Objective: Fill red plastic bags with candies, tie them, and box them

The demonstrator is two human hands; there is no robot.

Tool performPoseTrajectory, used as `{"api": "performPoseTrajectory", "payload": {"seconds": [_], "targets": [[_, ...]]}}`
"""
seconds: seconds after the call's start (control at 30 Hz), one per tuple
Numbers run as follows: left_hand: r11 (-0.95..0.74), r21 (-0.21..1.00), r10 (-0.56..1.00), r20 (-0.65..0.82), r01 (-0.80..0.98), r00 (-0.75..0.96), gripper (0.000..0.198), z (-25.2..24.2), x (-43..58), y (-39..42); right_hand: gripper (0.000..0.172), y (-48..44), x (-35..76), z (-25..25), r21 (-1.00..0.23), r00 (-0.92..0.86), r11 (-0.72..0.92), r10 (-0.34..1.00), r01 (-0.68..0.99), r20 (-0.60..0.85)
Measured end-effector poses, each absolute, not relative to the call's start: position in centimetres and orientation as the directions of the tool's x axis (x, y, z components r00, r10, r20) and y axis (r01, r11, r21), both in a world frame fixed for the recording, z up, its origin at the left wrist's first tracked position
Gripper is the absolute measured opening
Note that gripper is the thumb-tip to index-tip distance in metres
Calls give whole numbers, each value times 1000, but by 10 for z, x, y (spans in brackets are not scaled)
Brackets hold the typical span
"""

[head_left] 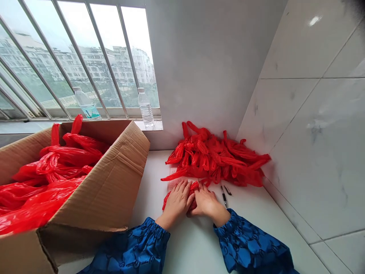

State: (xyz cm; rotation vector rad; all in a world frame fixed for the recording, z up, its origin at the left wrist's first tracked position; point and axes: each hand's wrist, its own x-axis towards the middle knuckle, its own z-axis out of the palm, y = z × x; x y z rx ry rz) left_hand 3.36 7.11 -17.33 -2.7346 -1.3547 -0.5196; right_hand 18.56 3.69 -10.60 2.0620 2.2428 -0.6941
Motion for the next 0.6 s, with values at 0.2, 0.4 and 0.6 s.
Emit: {"api": "performPoseTrajectory", "payload": {"seconds": [0.2, 0.4, 0.6], "targets": [[-621, 163, 778, 246, 766, 578, 52, -139, 25, 56, 60, 35, 204, -90, -335, -258, 160, 927, 928, -273], [-662, 226, 749, 174, 715, 639, 57, -99, 12, 27, 16, 17, 216, -58, -376, -390, 302, 902, 876, -183], [-672, 359, 714, 84, 648, 695, 30, -23, -16, -39, 9, -30, 232, 0, -710, -556, 397, 831, 582, 10]]}}
